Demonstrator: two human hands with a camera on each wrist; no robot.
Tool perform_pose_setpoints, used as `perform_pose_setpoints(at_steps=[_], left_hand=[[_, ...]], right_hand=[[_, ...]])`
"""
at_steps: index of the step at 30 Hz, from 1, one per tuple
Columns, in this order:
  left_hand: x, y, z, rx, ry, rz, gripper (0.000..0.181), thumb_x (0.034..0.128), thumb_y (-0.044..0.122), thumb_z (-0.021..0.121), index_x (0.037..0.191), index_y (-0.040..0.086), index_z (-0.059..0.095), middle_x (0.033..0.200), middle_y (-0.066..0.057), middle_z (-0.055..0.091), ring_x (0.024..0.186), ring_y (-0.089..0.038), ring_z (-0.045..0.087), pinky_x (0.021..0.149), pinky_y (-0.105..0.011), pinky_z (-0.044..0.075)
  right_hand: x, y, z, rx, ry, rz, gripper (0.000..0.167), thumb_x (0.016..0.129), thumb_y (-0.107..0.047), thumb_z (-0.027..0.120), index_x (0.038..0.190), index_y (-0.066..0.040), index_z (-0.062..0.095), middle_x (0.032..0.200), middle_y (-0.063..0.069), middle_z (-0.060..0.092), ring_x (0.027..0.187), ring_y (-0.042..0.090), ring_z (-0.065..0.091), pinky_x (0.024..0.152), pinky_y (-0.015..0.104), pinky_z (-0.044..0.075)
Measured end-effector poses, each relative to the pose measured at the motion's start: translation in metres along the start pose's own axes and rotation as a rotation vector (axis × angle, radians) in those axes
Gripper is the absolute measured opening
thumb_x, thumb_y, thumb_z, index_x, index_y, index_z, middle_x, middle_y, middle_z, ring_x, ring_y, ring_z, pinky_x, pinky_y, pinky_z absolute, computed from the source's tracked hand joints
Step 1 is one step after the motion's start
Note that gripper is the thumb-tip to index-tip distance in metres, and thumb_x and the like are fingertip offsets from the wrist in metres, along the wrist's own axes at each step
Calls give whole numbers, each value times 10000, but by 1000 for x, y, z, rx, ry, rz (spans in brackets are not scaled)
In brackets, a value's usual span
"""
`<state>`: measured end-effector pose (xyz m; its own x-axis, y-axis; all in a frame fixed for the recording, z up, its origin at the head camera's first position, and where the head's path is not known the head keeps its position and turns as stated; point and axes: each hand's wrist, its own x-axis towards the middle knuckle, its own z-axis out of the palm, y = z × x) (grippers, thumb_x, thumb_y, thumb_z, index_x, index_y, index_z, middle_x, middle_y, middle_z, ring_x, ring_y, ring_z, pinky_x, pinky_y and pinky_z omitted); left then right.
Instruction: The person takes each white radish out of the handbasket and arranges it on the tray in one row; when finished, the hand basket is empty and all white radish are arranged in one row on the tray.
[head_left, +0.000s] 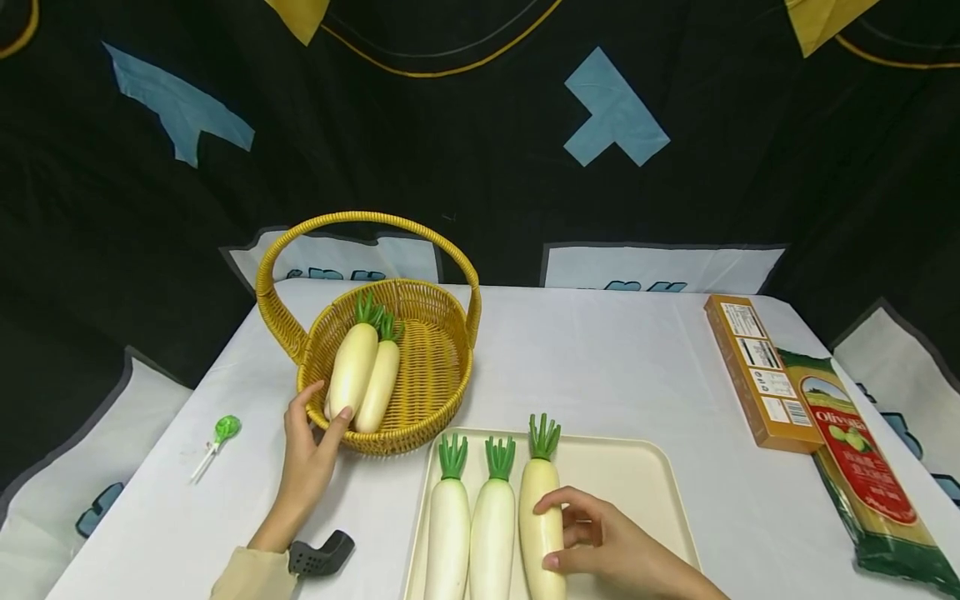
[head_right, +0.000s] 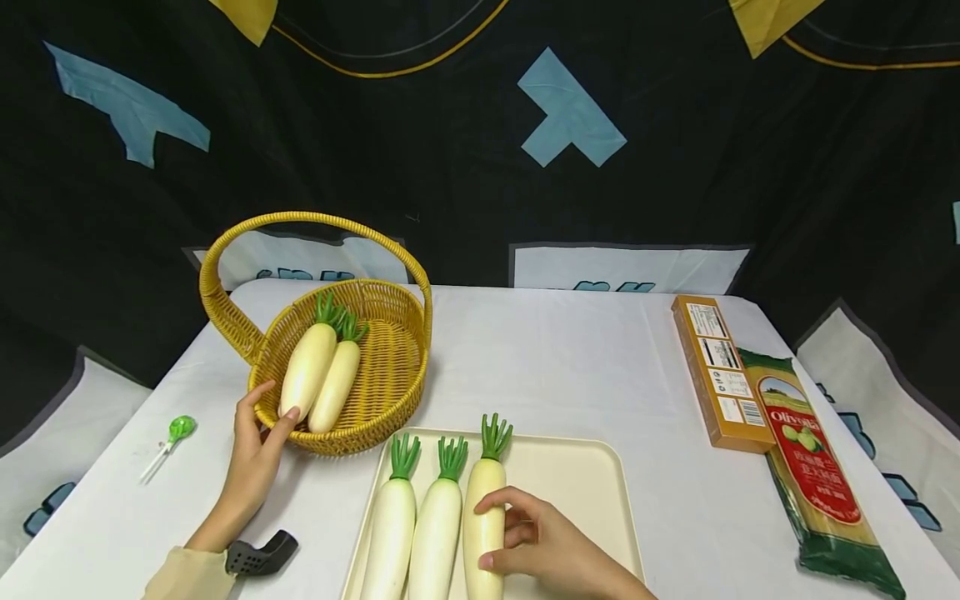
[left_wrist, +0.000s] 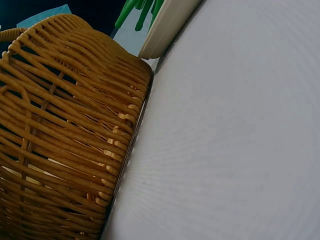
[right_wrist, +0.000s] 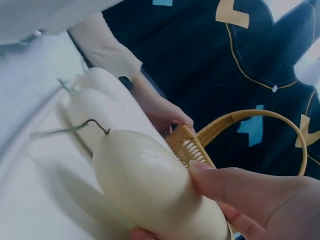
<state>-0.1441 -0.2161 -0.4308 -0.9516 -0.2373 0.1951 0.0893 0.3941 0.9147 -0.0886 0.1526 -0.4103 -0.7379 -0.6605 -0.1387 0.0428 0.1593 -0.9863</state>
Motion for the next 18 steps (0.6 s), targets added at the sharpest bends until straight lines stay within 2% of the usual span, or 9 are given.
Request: perform_pose_setpoints(at_steps=[7,14,18], left_hand=[[-1,0,1,-3,7,-15,592,917,272,510,1402,131,201,1436,-160,124,1316,-308,186,1028,-520,255],[-2,0,1,-8,-6,-10,598,918,269,508,1402,116,192,1432,-175,110,1322,-342,183,1032,-541,248],[0,1,1,-2,0,-11,603,916,277,510,1405,127,190,1427,-176,117,1318,-336,184,1026,-540,248]], right_hand=[[-4,3,3,-23,-7,-3,445,834,-157,640,1226,-99,437,867,-48,502,784,24,540,725,185,428],[-9,-3,0,104,-68,3,455,849,-101,613,1254,-47,412,838,-45,527,747,17,545,678,179,441],[-6,0,4,112,-113,-19,452,850,-85,609,1254,-32,414,897,-56,542,777,12,574,681,166,450]])
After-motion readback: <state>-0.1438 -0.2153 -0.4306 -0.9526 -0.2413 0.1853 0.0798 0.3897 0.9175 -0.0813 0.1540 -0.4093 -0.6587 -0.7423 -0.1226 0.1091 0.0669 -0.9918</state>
